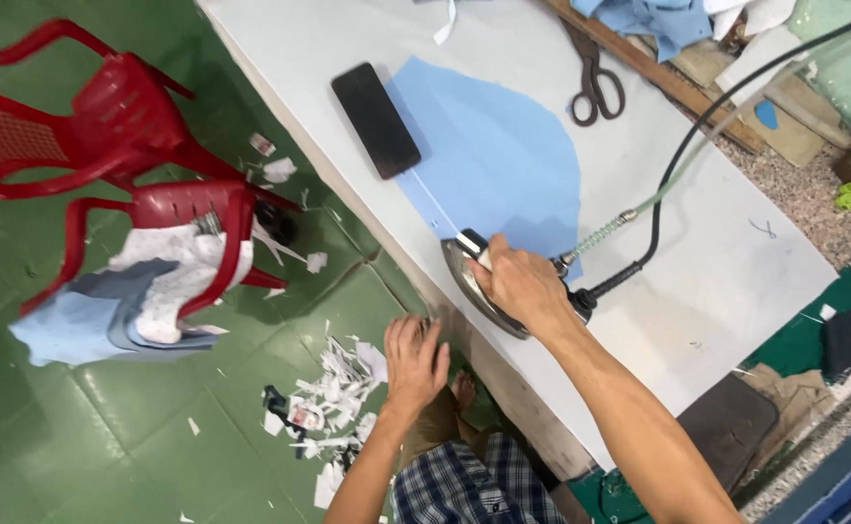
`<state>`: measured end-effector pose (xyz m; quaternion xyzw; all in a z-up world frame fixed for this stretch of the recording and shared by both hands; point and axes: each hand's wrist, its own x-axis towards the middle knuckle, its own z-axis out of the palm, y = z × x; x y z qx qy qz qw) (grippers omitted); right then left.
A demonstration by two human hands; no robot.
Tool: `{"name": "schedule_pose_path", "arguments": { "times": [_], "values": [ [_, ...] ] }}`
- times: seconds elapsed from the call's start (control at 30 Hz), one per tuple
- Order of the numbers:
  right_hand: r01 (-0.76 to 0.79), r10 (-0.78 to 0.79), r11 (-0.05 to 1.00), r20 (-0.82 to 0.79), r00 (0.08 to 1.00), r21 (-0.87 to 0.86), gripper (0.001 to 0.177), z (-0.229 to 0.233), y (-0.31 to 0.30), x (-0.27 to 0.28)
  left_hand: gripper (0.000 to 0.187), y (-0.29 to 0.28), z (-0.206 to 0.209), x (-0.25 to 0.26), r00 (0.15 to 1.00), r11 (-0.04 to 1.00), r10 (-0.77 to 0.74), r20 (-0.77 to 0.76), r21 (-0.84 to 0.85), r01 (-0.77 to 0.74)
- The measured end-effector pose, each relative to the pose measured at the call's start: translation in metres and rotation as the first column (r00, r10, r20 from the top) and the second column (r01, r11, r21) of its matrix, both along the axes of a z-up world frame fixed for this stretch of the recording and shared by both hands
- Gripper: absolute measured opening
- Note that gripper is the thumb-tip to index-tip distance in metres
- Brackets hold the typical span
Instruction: The person cuts a light blue patterned fabric piece with scissors, then irons it on a white table using a steam iron and a black pressing block. The person repeatedly folds and presses the fabric edges to create creases.
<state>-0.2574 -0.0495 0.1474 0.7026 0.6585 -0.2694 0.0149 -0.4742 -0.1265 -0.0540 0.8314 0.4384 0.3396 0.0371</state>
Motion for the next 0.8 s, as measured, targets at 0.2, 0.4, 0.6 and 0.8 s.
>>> {"name": "schedule_pose_path", "arguments": {
  "times": [0.2, 0.4, 0.6, 0.8],
  "values": [
    [0.027, -0.028, 0.998, -0.018, 0.999, -0.050, 0.040, 0.019, -0.003, -0.003, 0.043, 0.086, 0.061, -0.028, 0.999, 0.996, 0.034, 0.001, 0.078, -0.034],
    [0.049, -0.052, 0.994, -0.030, 0.998, -0.099, 0.043, 0.018, 0.000, 0.000, 0.051, 0.196, 0.106, -0.035, 0.963, 0.998, -0.016, -0.269, 0.062, 0.034],
    [0.116, -0.128, 0.974, -0.050, 0.991, -0.195, 0.045, 0.030, 0.010, -0.003, 0.088, 0.315, 0.103, -0.019, 0.605, 0.959, -0.270, -0.749, -0.150, 0.242],
    [0.174, -0.178, 0.950, 0.008, 0.984, -0.261, 0.047, -0.011, 0.006, 0.000, 0.098, 0.415, 0.121, 0.010, 0.162, 0.786, -0.548, -0.820, -0.439, 0.436]
  ]
}}
